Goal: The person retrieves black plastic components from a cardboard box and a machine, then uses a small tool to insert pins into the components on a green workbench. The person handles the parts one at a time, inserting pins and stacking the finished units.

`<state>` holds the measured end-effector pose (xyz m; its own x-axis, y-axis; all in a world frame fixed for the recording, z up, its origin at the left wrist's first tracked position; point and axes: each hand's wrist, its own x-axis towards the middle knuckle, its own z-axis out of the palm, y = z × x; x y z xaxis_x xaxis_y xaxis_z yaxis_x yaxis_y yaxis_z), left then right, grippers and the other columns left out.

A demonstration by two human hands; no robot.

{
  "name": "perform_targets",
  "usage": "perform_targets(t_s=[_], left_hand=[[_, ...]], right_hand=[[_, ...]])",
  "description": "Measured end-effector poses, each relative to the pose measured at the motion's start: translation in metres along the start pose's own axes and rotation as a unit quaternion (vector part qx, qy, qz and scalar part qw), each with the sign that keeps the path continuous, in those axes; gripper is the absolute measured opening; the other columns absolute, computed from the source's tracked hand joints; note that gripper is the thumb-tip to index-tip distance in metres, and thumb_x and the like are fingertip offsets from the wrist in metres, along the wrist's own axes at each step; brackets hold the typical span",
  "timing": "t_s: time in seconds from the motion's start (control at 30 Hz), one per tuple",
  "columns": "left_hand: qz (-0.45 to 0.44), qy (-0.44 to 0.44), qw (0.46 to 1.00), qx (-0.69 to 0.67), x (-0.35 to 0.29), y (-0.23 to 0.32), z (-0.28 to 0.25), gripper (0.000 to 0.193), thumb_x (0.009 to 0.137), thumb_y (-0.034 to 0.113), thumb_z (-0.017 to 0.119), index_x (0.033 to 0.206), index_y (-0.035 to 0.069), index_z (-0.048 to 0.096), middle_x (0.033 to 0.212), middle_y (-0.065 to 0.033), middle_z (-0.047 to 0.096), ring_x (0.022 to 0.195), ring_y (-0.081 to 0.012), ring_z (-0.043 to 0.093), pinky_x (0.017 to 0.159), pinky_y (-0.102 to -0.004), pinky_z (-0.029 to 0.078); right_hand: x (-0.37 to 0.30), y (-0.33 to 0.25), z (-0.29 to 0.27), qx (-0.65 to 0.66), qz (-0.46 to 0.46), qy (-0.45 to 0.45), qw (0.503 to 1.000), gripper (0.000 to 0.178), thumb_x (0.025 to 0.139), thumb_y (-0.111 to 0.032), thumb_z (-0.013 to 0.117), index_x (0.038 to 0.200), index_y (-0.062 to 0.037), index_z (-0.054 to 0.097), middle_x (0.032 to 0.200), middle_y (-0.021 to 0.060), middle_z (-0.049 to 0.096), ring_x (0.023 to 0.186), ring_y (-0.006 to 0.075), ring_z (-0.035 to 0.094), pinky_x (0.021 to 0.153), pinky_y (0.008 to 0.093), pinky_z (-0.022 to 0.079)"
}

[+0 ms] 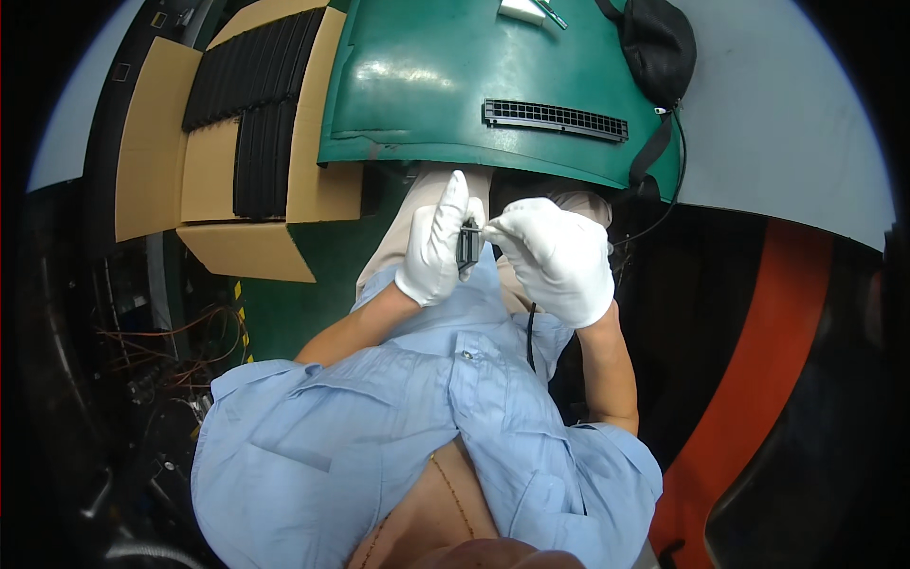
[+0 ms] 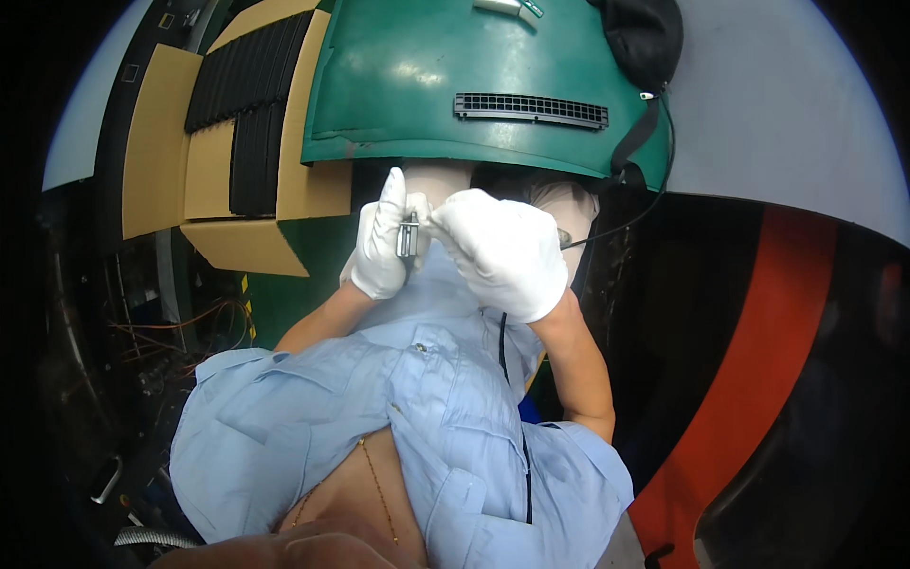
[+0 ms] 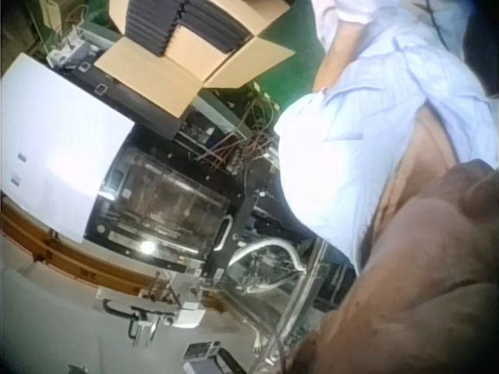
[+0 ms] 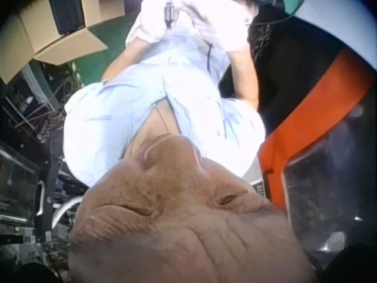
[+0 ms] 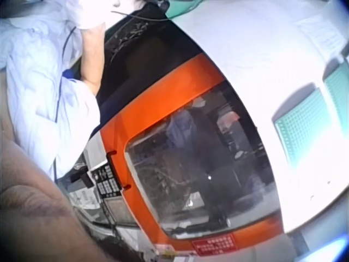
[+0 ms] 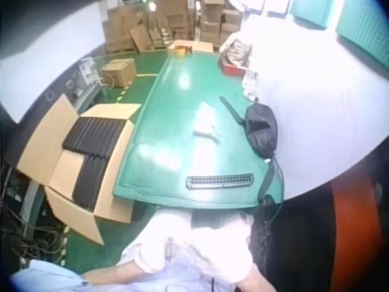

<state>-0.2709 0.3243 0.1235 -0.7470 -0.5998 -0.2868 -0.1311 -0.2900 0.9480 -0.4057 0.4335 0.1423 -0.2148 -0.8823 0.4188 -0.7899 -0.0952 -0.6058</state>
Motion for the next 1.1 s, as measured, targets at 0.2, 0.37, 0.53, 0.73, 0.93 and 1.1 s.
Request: perform_targets(t_s=[0.2,0.37,0.53,0.73,0.93,1.1], left_hand=[[-0.004,-0.042,0.999,0.029,-0.004,-0.004,-0.001,0.075,0.107,0.056,0.019,0.058,0.008,0.049,0.048,-0.0007,0.046,0.041,-0.0068,0.041,0.044,-0.0230,0.032],[0.002,-0.057,0.998,0.002,-0.003,-0.001,0.001,0.073,0.108,0.053,0.022,0.056,0.007,0.045,0.049,0.0011,0.040,0.043,-0.0063,0.038,0.044,-0.0241,0.031],[0.001,-0.067,0.998,0.020,-0.009,0.000,0.002,0.076,0.107,0.057,0.018,0.059,0.006,0.046,0.050,0.0008,0.042,0.043,-0.0064,0.038,0.045,-0.0240,0.031],[-0.013,-0.068,0.998,0.014,-0.011,-0.010,0.002,0.078,0.105,0.060,0.013,0.063,0.006,0.050,0.051,0.0008,0.043,0.043,-0.0062,0.039,0.044,-0.0236,0.033],[-0.032,-0.074,0.997,-0.010,-0.007,-0.005,-0.004,0.081,0.103,0.064,0.008,0.060,0.008,0.048,0.048,-0.0002,0.043,0.039,-0.0078,0.038,0.041,-0.0227,0.031],[0.026,-0.138,0.966,-0.217,0.016,-0.001,-0.028,0.080,0.103,0.065,0.010,0.052,0.011,0.039,0.044,-0.0029,0.038,0.035,-0.0133,0.034,0.037,-0.0241,0.031]], right_hand=[[-0.014,-0.003,-0.012,-0.071,-0.076,-0.065,0.992,0.027,0.071,-0.008,0.067,0.098,-0.0131,0.067,0.087,0.0033,0.066,0.063,0.0203,0.061,0.055,0.0332,0.048],[-0.031,-0.011,-0.013,-0.028,-0.067,-0.142,0.987,0.026,0.069,-0.012,0.076,0.094,-0.0117,0.070,0.088,0.0026,0.070,0.070,0.0213,0.067,0.062,0.0323,0.052],[-0.025,-0.006,-0.017,0.000,-0.041,-0.028,0.999,0.025,0.070,-0.012,0.080,0.093,-0.0107,0.070,0.081,0.0039,0.069,0.067,0.0221,0.067,0.058,0.0324,0.051],[-0.018,-0.003,-0.017,-0.082,-0.034,-0.053,0.995,0.025,0.071,-0.010,0.070,0.096,-0.0109,0.068,0.087,0.0061,0.068,0.069,0.0218,0.066,0.057,0.0306,0.050],[-0.016,0.004,-0.001,0.032,0.019,0.041,0.998,0.014,0.082,-0.006,0.073,0.095,-0.0073,0.068,0.088,0.0056,0.067,0.072,0.0170,0.067,0.061,0.0273,0.052],[-0.023,0.011,0.014,0.292,0.285,-0.002,0.913,0.032,0.085,-0.017,0.079,0.112,-0.0027,0.069,0.098,0.0057,0.068,0.084,0.0091,0.062,0.074,0.0241,0.051]])
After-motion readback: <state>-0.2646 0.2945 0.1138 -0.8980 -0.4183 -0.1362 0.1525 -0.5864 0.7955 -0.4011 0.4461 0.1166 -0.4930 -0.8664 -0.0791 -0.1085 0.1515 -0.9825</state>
